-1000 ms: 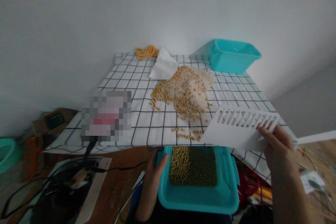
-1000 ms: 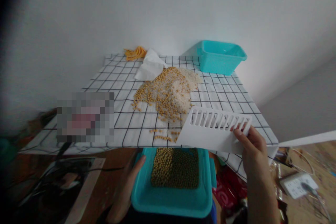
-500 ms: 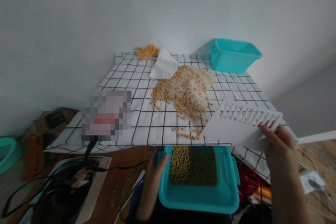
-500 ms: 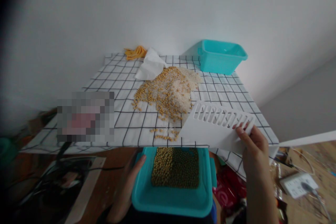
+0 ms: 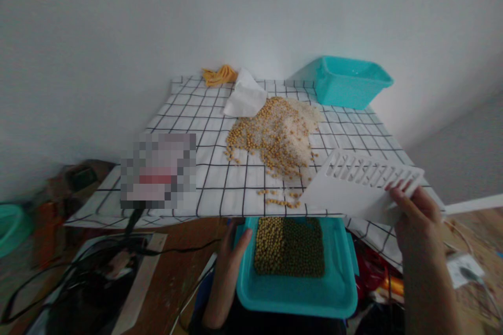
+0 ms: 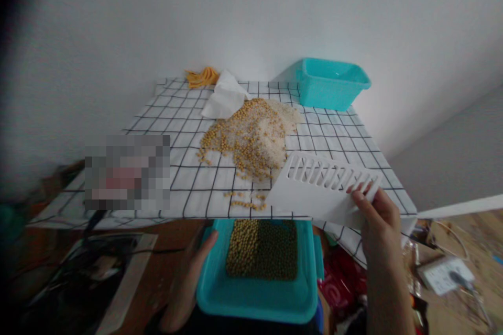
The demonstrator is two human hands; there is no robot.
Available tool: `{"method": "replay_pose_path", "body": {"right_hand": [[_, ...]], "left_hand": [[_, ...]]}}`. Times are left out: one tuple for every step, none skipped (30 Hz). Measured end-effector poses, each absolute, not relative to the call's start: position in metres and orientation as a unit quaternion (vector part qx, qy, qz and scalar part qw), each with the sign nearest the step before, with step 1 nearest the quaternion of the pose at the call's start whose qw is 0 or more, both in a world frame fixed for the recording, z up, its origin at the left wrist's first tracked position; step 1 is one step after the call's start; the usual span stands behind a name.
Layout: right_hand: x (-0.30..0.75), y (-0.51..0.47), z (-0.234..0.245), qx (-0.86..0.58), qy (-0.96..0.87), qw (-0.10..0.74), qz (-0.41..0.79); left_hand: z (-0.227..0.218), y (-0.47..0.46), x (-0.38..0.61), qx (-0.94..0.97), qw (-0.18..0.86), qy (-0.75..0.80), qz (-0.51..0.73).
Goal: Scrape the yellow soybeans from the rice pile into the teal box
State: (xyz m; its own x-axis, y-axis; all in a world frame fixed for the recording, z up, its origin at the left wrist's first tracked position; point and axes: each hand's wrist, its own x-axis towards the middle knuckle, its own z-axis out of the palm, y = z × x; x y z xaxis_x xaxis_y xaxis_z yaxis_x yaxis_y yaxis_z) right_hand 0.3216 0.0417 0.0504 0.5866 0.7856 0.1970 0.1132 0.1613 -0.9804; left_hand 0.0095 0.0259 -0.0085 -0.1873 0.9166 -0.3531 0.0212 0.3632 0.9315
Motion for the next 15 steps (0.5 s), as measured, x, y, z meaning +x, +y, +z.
{"method": "replay_pose_path", "body": {"right_hand": [[0.3221,0.0413,0.0501,-0.595,-0.378,0.661,0.256],[0.3223,0.0408,0.0499,-0.594,-0.380,0.661,0.258],[0.3224,0.0404,0.0498,-0.594,-0.381,0.660,0.259],[0.3223,0.0400,0.0499,-0.593,-0.383,0.658,0.260],[0.3220,0.0396,0.0502,-0.594,-0.387,0.656,0.260],[0.3217,0.0393,0.0506,-0.595,-0.390,0.653,0.261],[0.3213,0.0391,0.0511,-0.597,-0.393,0.650,0.260],[0.3210,0.0389,0.0516,-0.598,-0.397,0.647,0.257],[0.3209,0.0388,0.0520,-0.599,-0.401,0.646,0.253],[0.3208,0.0387,0.0522,-0.599,-0.403,0.646,0.247],[0.3210,0.0386,0.0522,-0.599,-0.406,0.646,0.243],[0.3214,0.0385,0.0521,-0.598,-0.408,0.647,0.240],[0.3219,0.0384,0.0516,-0.596,-0.409,0.648,0.242],[0.3226,0.0384,0.0510,-0.592,-0.408,0.650,0.248],[0.3234,0.0384,0.0503,-0.588,-0.406,0.652,0.255]], "left_hand": [[-0.0087,0.0254,0.0096,0.366,0.522,0.638,0.431],[-0.0087,0.0249,0.0098,0.366,0.523,0.637,0.433],[-0.0084,0.0243,0.0100,0.365,0.523,0.635,0.436],[-0.0082,0.0238,0.0102,0.366,0.524,0.632,0.438],[-0.0081,0.0235,0.0103,0.368,0.524,0.631,0.439],[-0.0083,0.0235,0.0102,0.370,0.523,0.630,0.440],[-0.0089,0.0236,0.0100,0.373,0.520,0.629,0.441],[-0.0098,0.0240,0.0096,0.374,0.517,0.630,0.442],[-0.0111,0.0245,0.0092,0.375,0.515,0.631,0.443],[-0.0125,0.0251,0.0087,0.375,0.512,0.632,0.444],[-0.0138,0.0257,0.0084,0.374,0.511,0.633,0.445],[-0.0151,0.0263,0.0082,0.374,0.510,0.633,0.446],[-0.0161,0.0268,0.0081,0.375,0.510,0.632,0.447],[-0.0169,0.0271,0.0082,0.376,0.509,0.632,0.447],[-0.0175,0.0273,0.0082,0.376,0.508,0.632,0.449]]}}
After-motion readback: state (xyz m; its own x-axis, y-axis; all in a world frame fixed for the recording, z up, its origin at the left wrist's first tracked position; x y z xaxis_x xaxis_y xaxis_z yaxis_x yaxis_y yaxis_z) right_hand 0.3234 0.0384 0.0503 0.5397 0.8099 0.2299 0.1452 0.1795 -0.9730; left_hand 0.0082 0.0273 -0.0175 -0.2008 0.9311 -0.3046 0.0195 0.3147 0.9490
